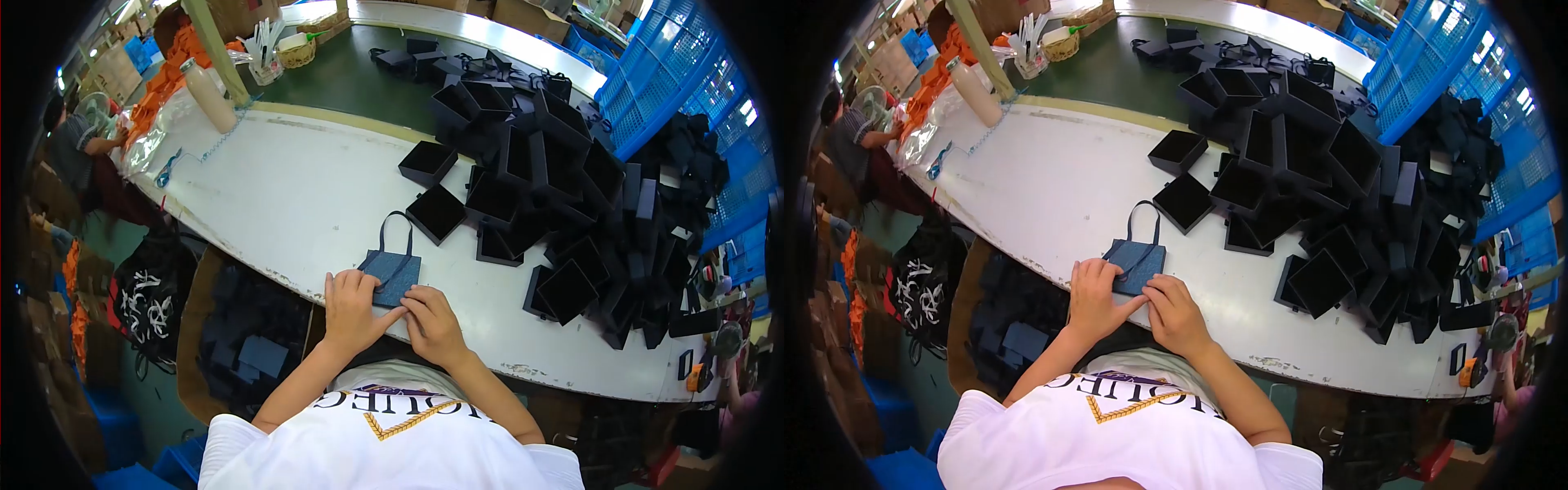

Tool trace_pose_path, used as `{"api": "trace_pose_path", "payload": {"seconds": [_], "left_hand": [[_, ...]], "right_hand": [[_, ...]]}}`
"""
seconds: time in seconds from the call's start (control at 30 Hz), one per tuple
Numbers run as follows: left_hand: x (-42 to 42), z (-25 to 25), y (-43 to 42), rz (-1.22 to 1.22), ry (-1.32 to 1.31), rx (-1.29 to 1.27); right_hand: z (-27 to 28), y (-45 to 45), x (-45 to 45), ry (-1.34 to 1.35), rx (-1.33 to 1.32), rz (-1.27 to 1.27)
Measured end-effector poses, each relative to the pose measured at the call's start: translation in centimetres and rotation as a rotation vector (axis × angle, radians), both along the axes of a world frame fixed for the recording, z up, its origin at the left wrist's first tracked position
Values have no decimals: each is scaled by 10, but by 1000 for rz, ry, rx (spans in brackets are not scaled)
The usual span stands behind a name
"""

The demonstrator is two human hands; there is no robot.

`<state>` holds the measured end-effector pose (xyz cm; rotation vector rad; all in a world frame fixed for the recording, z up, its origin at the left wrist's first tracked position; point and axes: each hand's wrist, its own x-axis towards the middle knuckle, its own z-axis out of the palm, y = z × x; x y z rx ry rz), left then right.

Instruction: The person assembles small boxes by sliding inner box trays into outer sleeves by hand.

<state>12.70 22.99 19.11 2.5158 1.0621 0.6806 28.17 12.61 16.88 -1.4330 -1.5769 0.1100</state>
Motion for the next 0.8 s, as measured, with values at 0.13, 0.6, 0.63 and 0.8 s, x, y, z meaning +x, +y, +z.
{"api": "trace_pose_path", "payload": {"seconds": [0.13, 0.6, 0.63, 0.8], "left_hand": [[11, 13, -6, 58, 44, -55], [-51, 15, 12, -120, 295, -36], [-60, 18, 15, -114, 285, -79], [-73, -2, 17, -159, 95, -182]], "right_hand": [[16, 1, 18, 222, -101, 55], [23, 40, 50, -413, -290, 46], [30, 34, 43, -397, -308, 78], [23, 22, 45, -418, -388, 52]]}}
